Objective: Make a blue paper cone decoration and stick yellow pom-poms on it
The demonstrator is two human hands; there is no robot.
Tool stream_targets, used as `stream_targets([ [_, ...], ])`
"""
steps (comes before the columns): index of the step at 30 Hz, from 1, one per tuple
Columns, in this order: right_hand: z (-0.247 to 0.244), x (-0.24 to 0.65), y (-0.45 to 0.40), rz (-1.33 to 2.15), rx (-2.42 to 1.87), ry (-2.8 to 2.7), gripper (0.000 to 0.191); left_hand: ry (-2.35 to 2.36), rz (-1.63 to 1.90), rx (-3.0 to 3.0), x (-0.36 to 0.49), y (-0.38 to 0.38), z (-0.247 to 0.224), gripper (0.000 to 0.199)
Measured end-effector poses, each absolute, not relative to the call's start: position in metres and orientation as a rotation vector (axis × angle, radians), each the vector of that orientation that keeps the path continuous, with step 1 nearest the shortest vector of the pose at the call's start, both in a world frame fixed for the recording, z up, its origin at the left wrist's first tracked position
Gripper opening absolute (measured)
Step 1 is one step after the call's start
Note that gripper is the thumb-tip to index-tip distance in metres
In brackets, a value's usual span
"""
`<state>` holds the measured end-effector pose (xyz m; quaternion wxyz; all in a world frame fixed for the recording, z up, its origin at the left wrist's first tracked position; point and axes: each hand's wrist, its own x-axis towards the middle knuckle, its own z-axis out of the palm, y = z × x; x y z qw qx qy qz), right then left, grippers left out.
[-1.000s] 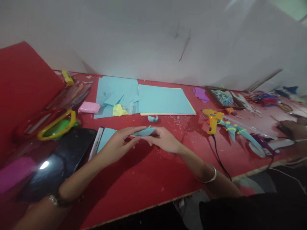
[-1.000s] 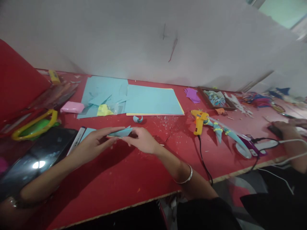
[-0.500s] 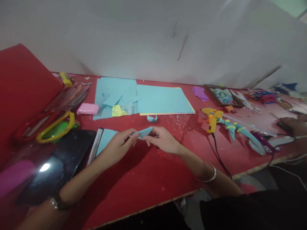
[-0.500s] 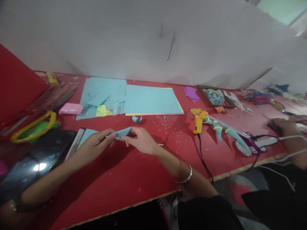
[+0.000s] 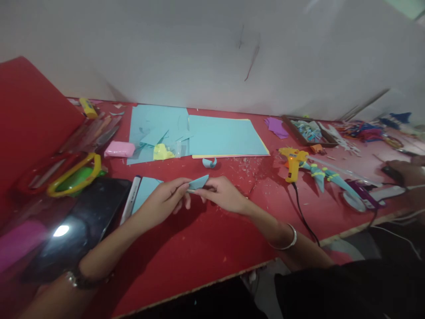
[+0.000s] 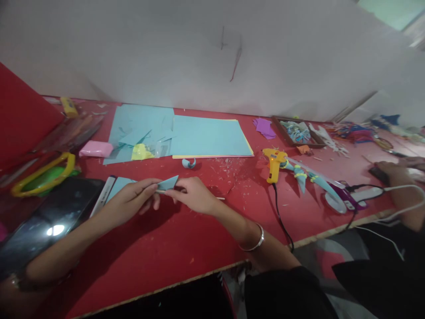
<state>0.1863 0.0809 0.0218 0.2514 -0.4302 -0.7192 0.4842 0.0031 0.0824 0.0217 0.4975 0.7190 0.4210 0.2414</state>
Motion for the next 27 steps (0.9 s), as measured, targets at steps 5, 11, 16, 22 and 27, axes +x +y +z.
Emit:
stream_targets([
  [5,0.0242,0.1844,0.082,1.12,-1.183,-2.133,0.034,1.03,0.622,1.588,0.0054,0.081,0.0216,0.033],
  [11,0.0177,0.1797,0.0838,0.567,-1.287,-2.534,0.027,0.97,0.629,1.358,0.0066,0.0824,0.0228,0.036],
  [16,0.0179,0.1795,0.0823,0.395,-1.294,-2.664,0.034,0.902,0.67,1.284,0.0056,0.0837,0.0207,0.033],
  [22,0.0218,0.1806,0.0825,0.421,-1.358,-2.637,0.033,0.93,0.659,1.447,0.0047,0.0822,0.0214,0.036],
  [27,0.0228,0.1824,0.0852,0.474,-1.39,-2.57,0.029,1.09,0.59,1.942,-0.001,0.086,0.0228,0.031],
])
